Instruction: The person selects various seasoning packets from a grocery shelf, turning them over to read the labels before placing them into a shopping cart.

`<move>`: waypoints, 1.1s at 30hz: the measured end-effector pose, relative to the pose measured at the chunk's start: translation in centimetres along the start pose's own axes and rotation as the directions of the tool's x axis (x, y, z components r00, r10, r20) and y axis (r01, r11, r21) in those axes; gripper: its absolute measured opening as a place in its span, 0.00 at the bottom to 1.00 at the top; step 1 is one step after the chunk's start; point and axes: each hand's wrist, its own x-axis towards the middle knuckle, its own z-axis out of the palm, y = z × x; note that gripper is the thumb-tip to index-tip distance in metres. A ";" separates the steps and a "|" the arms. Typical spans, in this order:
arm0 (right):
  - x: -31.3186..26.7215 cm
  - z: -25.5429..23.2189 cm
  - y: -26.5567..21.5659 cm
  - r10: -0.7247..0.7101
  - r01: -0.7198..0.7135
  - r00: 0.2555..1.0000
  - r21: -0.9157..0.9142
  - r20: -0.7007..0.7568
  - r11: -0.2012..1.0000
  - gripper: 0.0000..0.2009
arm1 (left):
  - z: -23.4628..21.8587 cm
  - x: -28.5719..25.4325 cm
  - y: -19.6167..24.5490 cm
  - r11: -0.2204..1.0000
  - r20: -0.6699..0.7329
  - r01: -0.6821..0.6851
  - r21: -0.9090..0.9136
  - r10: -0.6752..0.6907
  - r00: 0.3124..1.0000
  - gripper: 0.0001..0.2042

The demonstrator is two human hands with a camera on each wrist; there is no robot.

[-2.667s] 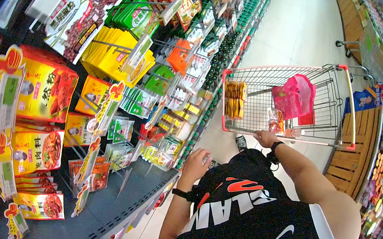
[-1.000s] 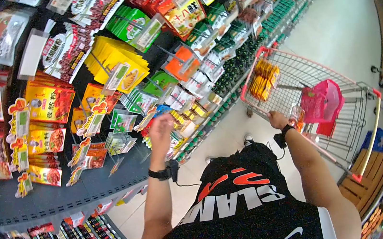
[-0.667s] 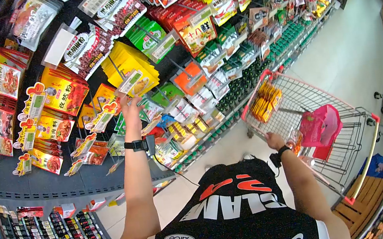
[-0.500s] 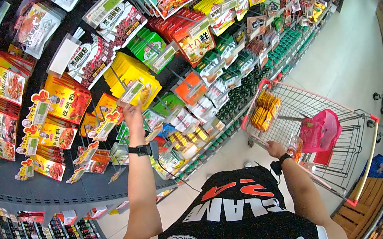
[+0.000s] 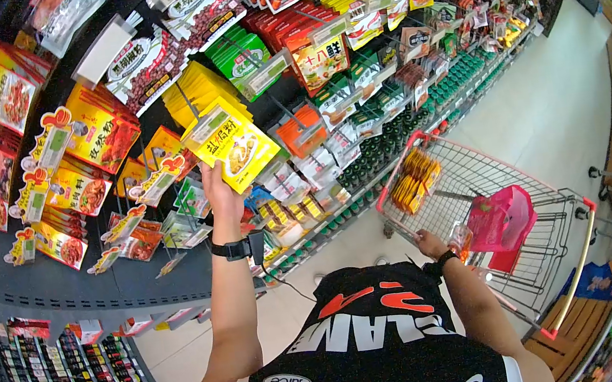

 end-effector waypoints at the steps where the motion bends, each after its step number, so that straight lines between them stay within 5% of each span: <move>1: 0.2 0.0 0.3 -0.006 0.006 1.000 -0.003 0.014 1.000 0.23 | -0.2 -0.4 0.1 1.000 0.002 0.027 0.016 -0.027 1.000 0.19; 8: 0.6 0.1 0.9 -0.002 0.003 0.999 -0.031 0.035 1.000 0.26 | 0.4 -3.8 -0.3 0.999 0.014 0.041 -0.005 -0.041 0.999 0.15; 13: 0.3 -0.1 0.7 -0.002 0.003 1.000 -0.068 0.020 0.998 0.27 | 1.8 -7.5 -1.8 0.990 0.149 0.123 0.068 -0.131 0.980 0.28; 18: 0.8 -0.9 0.5 0.002 0.000 0.998 -0.039 0.056 0.999 0.25 | 2.8 -11.4 -5.5 0.962 0.240 0.190 0.198 -0.235 0.942 0.30; 21: -1.5 -3.5 -3.7 -0.103 0.101 0.987 -0.023 -0.119 0.995 0.21 | 3.5 -13.2 -6.4 0.772 0.313 -0.117 0.624 -0.110 0.944 0.22; 23: -2.7 -5.8 -6.9 -0.171 0.180 0.983 0.196 -0.058 0.964 0.20 | 3.3 -14.1 -7.5 0.437 0.414 -0.357 0.826 -0.040 0.909 0.15; 26: -5.8 -8.7 -11.7 -0.302 0.172 0.941 0.554 0.152 0.815 0.21 | 2.7 -14.6 -9.5 0.325 0.549 -0.504 0.800 -0.059 0.834 0.13; 30: -9.5 -9.5 -16.9 -0.590 0.197 0.742 0.738 0.318 0.645 0.27 | 5.1 -16.5 -10.4 0.362 0.659 -0.610 0.705 -0.019 0.752 0.11; 33: -10.4 -8.1 -17.3 -0.598 0.365 0.760 0.595 0.254 0.717 0.30 | 7.0 -18.4 -11.6 0.437 0.712 -0.587 0.682 -0.214 0.668 0.19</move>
